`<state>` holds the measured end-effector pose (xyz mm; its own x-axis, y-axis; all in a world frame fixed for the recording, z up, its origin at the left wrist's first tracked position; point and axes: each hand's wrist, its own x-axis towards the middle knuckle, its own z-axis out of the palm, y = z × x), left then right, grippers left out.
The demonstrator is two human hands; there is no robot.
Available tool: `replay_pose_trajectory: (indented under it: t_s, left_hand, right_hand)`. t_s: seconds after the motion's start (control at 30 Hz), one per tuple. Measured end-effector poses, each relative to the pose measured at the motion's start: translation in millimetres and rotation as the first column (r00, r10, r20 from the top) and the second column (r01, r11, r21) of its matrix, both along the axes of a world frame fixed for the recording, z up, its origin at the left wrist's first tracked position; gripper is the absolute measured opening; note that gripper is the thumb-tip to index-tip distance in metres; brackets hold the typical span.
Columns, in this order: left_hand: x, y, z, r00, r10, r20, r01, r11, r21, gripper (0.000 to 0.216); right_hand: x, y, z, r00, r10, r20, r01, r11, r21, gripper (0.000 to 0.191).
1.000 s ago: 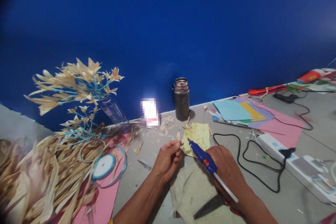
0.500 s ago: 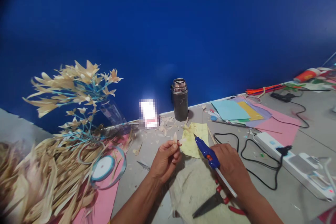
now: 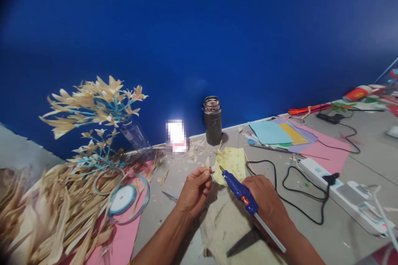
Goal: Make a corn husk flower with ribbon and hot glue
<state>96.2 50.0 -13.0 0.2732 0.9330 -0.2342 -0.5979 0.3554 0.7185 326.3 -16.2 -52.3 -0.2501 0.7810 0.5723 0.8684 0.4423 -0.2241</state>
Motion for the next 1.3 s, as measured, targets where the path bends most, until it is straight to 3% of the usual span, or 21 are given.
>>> replay_pose_trajectory:
  t_s: [0.17, 0.4, 0.53, 0.6, 0.67, 0.77, 0.9, 1.13, 1.3]
  left_hand:
    - [-1, 1, -1.5, 0.999, 0.036, -0.008, -0.036, 0.999, -0.023, 0.049]
    - [-6, 1, 5.9, 0.998, 0.054, -0.031, -0.054, 0.998, -0.010, 0.047]
    - [-9, -5, 13.2, 0.996, 0.075, -0.055, -0.077, 0.996, -0.037, 0.045]
    - [-9, -10, 15.3, 0.993, 0.086, -0.080, -0.090, 0.995, -0.051, 0.043]
    - [-9, -15, 16.4, 0.990, 0.096, -0.108, -0.102, 0.993, -0.054, 0.041]
    - [-6, -23, 17.0, 0.983, 0.106, -0.150, -0.114, 0.992, -0.048, 0.038]
    - [-3, -33, 17.5, 0.974, 0.127, -0.185, -0.133, 0.991, -0.019, 0.036]
    - [-8, -43, 16.9, 0.967, 0.159, -0.202, -0.158, 0.987, 0.019, 0.033]
    - [-10, -43, 19.1, 0.979, 0.093, -0.181, -0.095, 0.996, -0.002, 0.031]
  right_hand:
    - [6, 3, -7.0, 1.000, 0.006, 0.024, -0.008, 0.997, 0.074, 0.021]
    - [-6, 8, -4.9, 0.996, -0.069, 0.058, 0.073, 0.996, -0.055, 0.018]
    - [11, 8, -4.8, 0.996, 0.038, 0.076, -0.024, 0.983, -0.181, 0.045]
    - [16, 6, 3.5, 0.992, 0.083, 0.097, -0.068, 0.986, -0.150, 0.057]
    - [10, 4, 20.8, 0.992, 0.062, 0.111, -0.055, 0.997, -0.061, 0.045]
    - [-22, 1, 56.1, 0.997, 0.033, 0.075, -0.039, 0.996, 0.081, 0.019]
    - [-69, 3, 87.2, 0.989, 0.059, 0.135, -0.089, 0.969, 0.229, 0.024]
    - [-78, 11, 87.1, 0.974, 0.063, 0.218, -0.092, 0.988, 0.125, 0.032]
    - [-71, 9, 87.5, 0.991, 0.122, 0.046, -0.124, 0.992, 0.023, 0.026]
